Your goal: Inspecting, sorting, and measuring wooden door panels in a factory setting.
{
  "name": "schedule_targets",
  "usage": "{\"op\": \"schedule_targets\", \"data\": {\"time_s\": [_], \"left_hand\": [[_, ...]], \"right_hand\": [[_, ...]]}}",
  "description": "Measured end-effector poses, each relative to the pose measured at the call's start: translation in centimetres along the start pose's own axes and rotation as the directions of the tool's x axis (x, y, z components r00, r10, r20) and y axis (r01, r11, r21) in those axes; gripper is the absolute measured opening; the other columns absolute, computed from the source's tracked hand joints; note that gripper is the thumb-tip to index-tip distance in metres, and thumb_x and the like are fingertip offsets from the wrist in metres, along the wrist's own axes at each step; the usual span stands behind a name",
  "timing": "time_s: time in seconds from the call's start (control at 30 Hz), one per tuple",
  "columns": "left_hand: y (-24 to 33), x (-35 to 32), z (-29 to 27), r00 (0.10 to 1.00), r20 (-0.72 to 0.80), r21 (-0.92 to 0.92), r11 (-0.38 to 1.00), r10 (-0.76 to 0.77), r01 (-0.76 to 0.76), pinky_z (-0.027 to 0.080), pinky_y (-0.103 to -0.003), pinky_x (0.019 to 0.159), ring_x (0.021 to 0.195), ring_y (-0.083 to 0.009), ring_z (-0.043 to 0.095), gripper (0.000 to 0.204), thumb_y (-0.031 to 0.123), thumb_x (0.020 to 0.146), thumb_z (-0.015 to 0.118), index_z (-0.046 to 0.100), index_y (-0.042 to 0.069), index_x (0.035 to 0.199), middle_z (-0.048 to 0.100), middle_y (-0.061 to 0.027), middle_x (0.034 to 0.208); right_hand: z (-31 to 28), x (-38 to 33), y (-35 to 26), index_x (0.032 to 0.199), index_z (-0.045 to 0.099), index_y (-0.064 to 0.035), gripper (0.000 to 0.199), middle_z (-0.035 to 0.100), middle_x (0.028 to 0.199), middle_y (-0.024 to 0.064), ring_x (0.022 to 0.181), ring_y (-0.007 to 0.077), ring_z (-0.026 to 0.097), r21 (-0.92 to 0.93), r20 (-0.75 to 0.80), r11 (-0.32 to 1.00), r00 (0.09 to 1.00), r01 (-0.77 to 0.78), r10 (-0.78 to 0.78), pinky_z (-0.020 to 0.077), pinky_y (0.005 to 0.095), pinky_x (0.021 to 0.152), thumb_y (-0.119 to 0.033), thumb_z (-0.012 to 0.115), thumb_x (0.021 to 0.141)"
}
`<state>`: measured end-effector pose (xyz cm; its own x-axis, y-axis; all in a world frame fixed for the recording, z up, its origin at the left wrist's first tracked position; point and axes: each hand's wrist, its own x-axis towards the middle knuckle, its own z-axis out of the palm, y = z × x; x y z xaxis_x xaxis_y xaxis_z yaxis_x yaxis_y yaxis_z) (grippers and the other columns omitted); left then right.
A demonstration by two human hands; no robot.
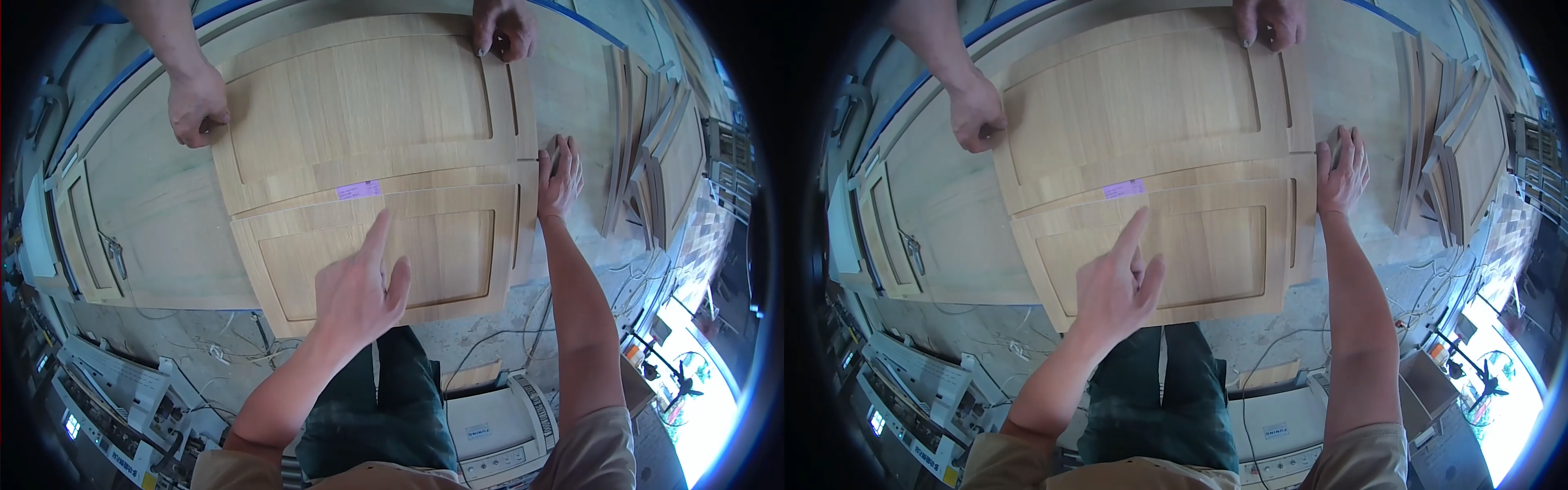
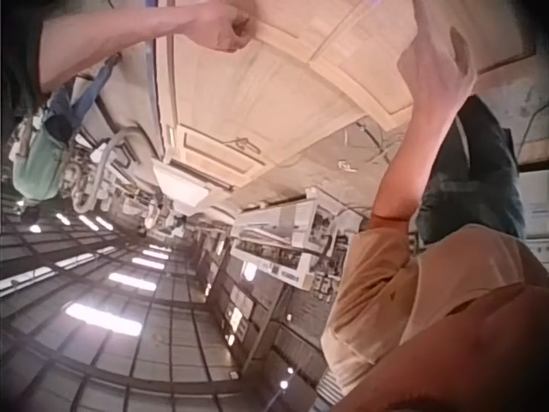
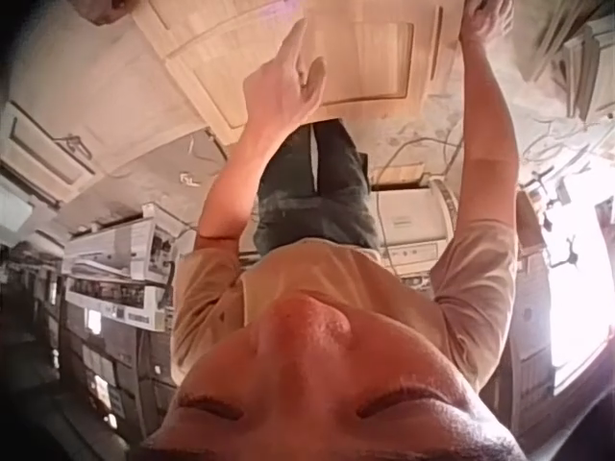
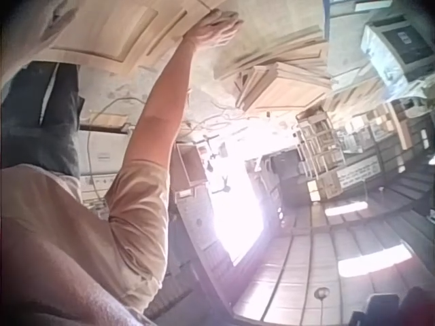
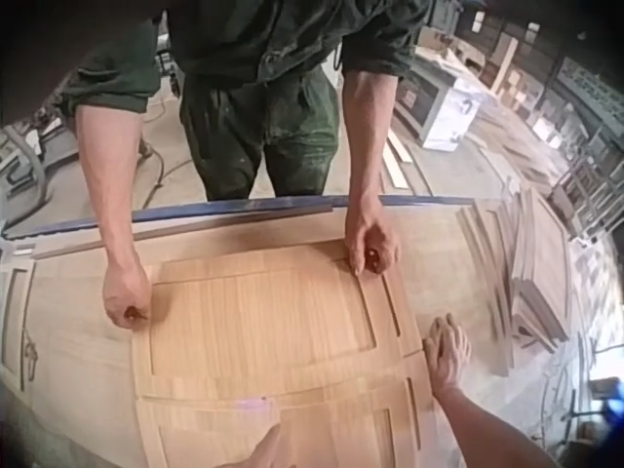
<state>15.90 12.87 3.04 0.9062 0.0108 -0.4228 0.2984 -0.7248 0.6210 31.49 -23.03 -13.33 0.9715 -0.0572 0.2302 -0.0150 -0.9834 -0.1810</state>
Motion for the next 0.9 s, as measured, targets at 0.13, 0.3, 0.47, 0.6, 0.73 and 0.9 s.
{"op": "schedule_targets", "data": {"time_s": [0.13, 0.3, 0.47, 0.6, 0.73, 0.9], "left_hand": [[0.4, -3.9, 0.6, 0.992, 0.119, -0.122, 0.992, 0.034, -0.020, 0.049, -0.037, 0.054, 0.053, -0.0235, 0.062, 0.061, 0.027, 0.096, 0.065, 0.048, 0.003, 0.149, 0.057, -0.0051, 0.062], [0.5, -10.9, 2.3, 0.965, 0.261, -0.088, 0.996, 0.010, 0.013, 0.051, -0.038, 0.057, 0.056, -0.0249, 0.063, 0.057, 0.032, 0.097, 0.065, 0.052, 0.006, 0.146, 0.062, -0.0057, 0.066], [1.1, -17.7, 2.6, 0.976, 0.213, -0.046, 0.997, -0.049, 0.060, 0.051, -0.041, 0.060, 0.062, -0.0280, 0.066, 0.054, 0.035, 0.097, 0.067, 0.057, 0.008, 0.142, 0.065, -0.0088, 0.069], [-1.8, -23.3, 4.2, 0.981, 0.086, 0.022, 0.985, -0.173, 0.172, 0.054, -0.045, 0.067, 0.074, -0.0347, 0.069, 0.051, 0.036, 0.096, 0.066, 0.060, 0.006, 0.137, 0.071, -0.0145, 0.080], [-2.5, -30.5, 4.9, 0.911, 0.022, -0.121, 0.903, -0.413, 0.412, 0.056, -0.046, 0.084, 0.095, -0.0375, 0.073, 0.048, 0.036, 0.095, 0.066, 0.064, 0.004, 0.130, 0.074, -0.0232, 0.099], [-9.2, -40.0, 11.2, 0.805, 0.025, -0.099, 0.800, -0.593, 0.592, 0.053, -0.046, 0.094, 0.111, -0.0388, 0.069, 0.050, 0.037, 0.094, 0.067, 0.066, 0.003, 0.130, 0.072, -0.0255, 0.113]], "right_hand": [[-0.3, -0.1, -0.3, 0.149, 0.049, -0.0208, 0.053, 0.046, 0.158, 0.0101, 0.144, 0.0320, 0.043, -0.020, -0.001, 1.000, 1.000, -0.010, 0.010, 0.0328, 0.0505, 0.116, -0.042, 0.058, 0.102], [-1.5, 0.8, 0.1, 0.149, 0.048, -0.0185, 0.054, 0.045, 0.156, 0.0137, 0.146, 0.0341, 0.040, 0.108, 0.067, 0.994, 0.998, 0.014, -0.022, 0.0310, 0.0509, 0.118, -0.041, 0.057, 0.101], [-6.1, -0.4, 2.6, 0.149, 0.053, -0.0131, 0.049, 0.038, 0.162, 0.0212, 0.147, 0.0442, 0.036, 0.381, 0.283, 0.924, 0.956, -0.041, -0.074, 0.0341, 0.0482, 0.120, -0.036, 0.052, 0.106], [-13.0, -11.0, 4.4, 0.149, 0.050, -0.0051, 0.052, 0.039, 0.160, 0.0246, 0.149, 0.0418, 0.036, 0.600, 0.224, 0.800, 0.964, -0.022, -0.142, 0.0313, 0.0471, 0.121, -0.033, 0.054, 0.106], [-20.0, -30.7, 13.0, 0.135, 0.061, -0.0006, 0.045, 0.063, 0.136, 0.0227, 0.127, 0.0364, 0.061, 0.466, 0.597, 0.856, 0.794, -0.223, -0.118, 0.0462, 0.0438, 0.108, -0.031, 0.062, 0.102], [-30.9, -62.2, 31.8, 0.109, 0.072, -0.0112, 0.031, 0.073, 0.101, 0.0181, 0.093, 0.0376, 0.068, -0.009, 0.920, 0.961, 0.374, -0.275, 0.116, 0.0526, 0.0499, 0.080, -0.036, 0.055, 0.101]]}}
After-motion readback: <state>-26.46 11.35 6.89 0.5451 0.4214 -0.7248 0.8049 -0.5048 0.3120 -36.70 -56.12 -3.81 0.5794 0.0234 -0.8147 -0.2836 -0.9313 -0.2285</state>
